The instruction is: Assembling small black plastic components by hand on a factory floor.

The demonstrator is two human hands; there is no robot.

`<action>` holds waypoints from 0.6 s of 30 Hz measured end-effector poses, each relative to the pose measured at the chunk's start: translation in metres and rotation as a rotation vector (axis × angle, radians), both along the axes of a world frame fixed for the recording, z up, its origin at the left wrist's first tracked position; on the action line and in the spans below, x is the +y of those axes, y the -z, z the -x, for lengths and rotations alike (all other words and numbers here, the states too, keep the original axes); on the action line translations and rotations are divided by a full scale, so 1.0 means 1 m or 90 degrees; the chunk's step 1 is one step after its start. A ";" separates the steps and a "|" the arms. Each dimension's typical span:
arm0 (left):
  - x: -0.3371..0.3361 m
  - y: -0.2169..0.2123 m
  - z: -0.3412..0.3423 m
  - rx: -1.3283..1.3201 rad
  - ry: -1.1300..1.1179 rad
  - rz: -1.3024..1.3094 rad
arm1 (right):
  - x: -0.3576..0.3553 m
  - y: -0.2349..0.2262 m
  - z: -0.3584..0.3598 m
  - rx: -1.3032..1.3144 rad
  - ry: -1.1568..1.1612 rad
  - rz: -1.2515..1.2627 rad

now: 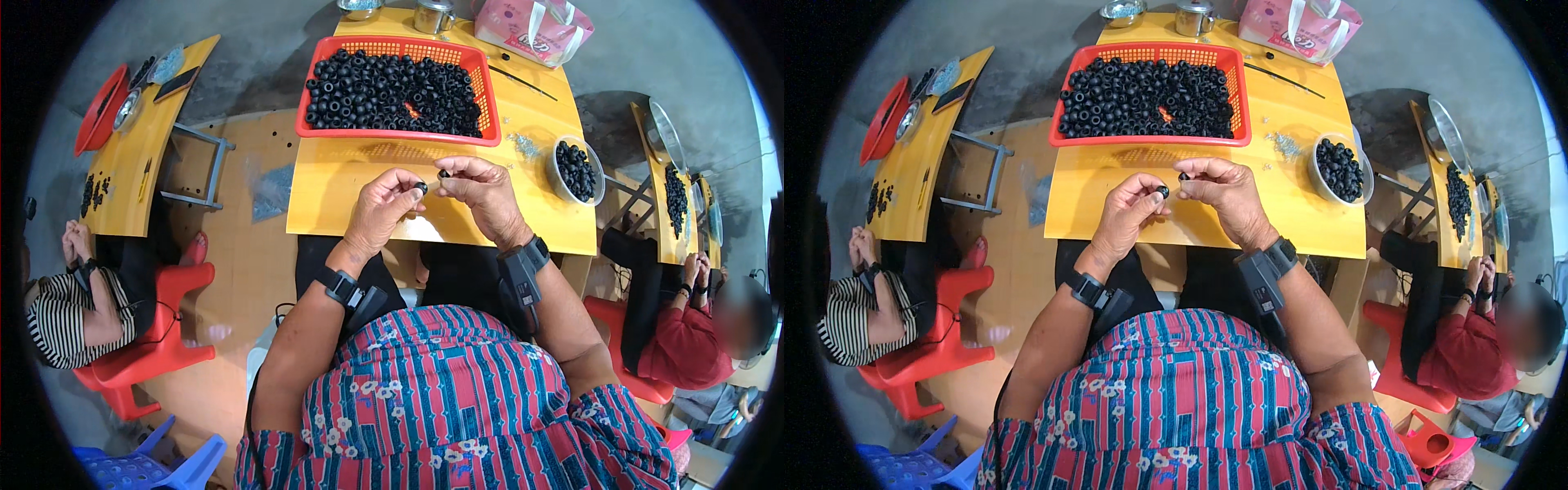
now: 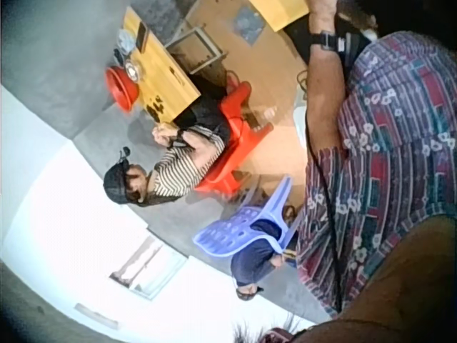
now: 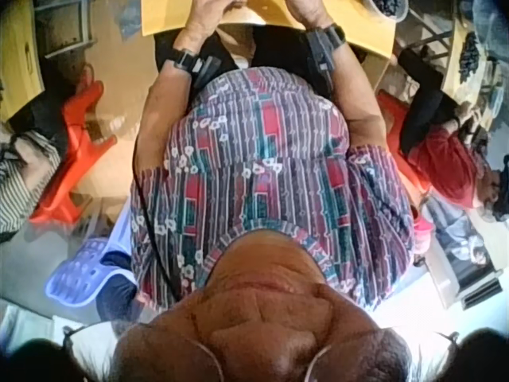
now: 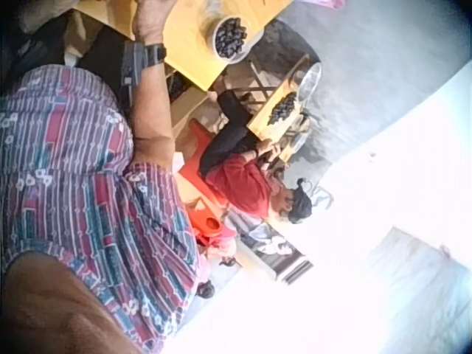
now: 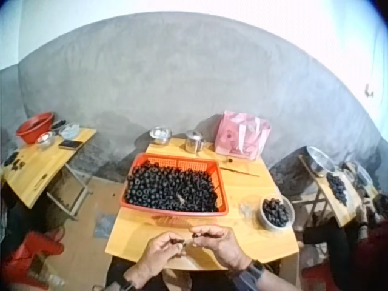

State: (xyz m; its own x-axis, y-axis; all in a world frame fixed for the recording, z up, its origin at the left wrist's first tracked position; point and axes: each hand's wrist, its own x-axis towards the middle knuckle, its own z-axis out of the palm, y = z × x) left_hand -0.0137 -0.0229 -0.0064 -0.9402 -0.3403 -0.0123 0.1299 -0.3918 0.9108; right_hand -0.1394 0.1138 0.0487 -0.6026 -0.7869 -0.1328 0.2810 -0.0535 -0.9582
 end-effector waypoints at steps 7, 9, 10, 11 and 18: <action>0.001 -0.001 -0.002 0.008 -0.005 -0.029 | 0.002 0.007 0.001 -0.046 -0.032 -0.004; 0.000 0.000 -0.001 0.009 -0.005 -0.030 | 0.002 0.010 0.002 -0.057 -0.034 -0.007; 0.000 0.000 -0.001 0.010 -0.003 -0.029 | 0.001 0.011 0.002 -0.065 -0.035 -0.008; 0.000 0.001 -0.001 0.012 -0.001 -0.029 | 0.001 0.011 0.001 -0.067 -0.036 -0.009; 0.000 -0.001 0.000 0.018 -0.003 -0.039 | -0.003 0.015 -0.001 -0.154 -0.061 0.081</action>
